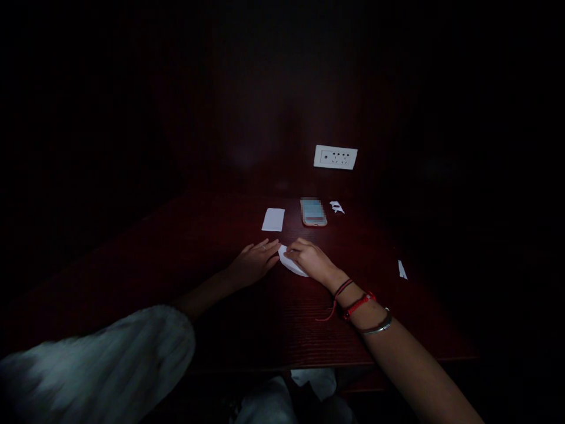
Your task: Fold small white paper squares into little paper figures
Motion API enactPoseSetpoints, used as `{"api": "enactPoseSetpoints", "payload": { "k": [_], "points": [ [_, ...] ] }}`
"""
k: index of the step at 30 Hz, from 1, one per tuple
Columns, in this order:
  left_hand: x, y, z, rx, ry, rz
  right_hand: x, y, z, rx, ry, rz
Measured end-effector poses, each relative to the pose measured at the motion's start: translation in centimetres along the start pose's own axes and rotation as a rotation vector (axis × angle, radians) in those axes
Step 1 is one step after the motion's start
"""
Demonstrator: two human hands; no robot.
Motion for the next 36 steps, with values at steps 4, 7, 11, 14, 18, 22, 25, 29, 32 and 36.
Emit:
{"api": "enactPoseSetpoints", "payload": {
  "k": [4, 7, 11, 14, 18, 22, 25, 29, 32, 36],
  "points": [
    [0.0, 0.1, -0.2, -0.008, 0.031, -0.008, -0.1, -0.2, -0.2, -0.03, 0.012, 0.001],
    [0.0, 0.2, -0.6, -0.016, 0.066, -0.021, -0.2, -0.3, -0.3, -0.039, 0.016, 0.004],
    [0.1, 0.3, -0.8, -0.024, 0.095, -0.031, -0.3, -0.3, -0.3, -0.026, 0.017, 0.015],
    [0.1, 0.3, -0.8, -0.029, 0.105, -0.04, -0.3, -0.2, -0.1, -0.01, 0.01, 0.023],
    [0.0, 0.3, -0.8, -0.034, 0.105, -0.04, -0.2, -0.1, -0.1, 0.014, 0.006, 0.02],
    [0.1, 0.2, -0.7, -0.044, 0.117, -0.04, -0.2, -0.2, -0.2, 0.065, 0.0, 0.006],
    [0.1, 0.1, -0.7, -0.038, 0.129, -0.034, -0.2, -0.7, 0.0, 0.149, -0.016, -0.034],
    [0.2, 0.1, -0.7, -0.023, 0.133, -0.008, -0.1, -1.9, 0.1, 0.284, -0.013, -0.145],
    [0.2, 0.2, -0.7, -0.022, 0.128, 0.0, 0.1, -2.6, 0.0, 0.302, -0.042, -0.208],
    [0.2, 0.3, -0.6, -0.023, 0.127, 0.014, 0.5, -3.0, -0.8, 0.223, -0.05, -0.262]
  ]
}}
Point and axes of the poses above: each hand's wrist, its own x-axis towards the middle knuckle, its own z-axis out of the back of the hand, y = z × x, the point moved 8 cm from there along x, towards the middle knuckle, and after that the axes turned 6 degrees about -y, right-handed, at the moved point
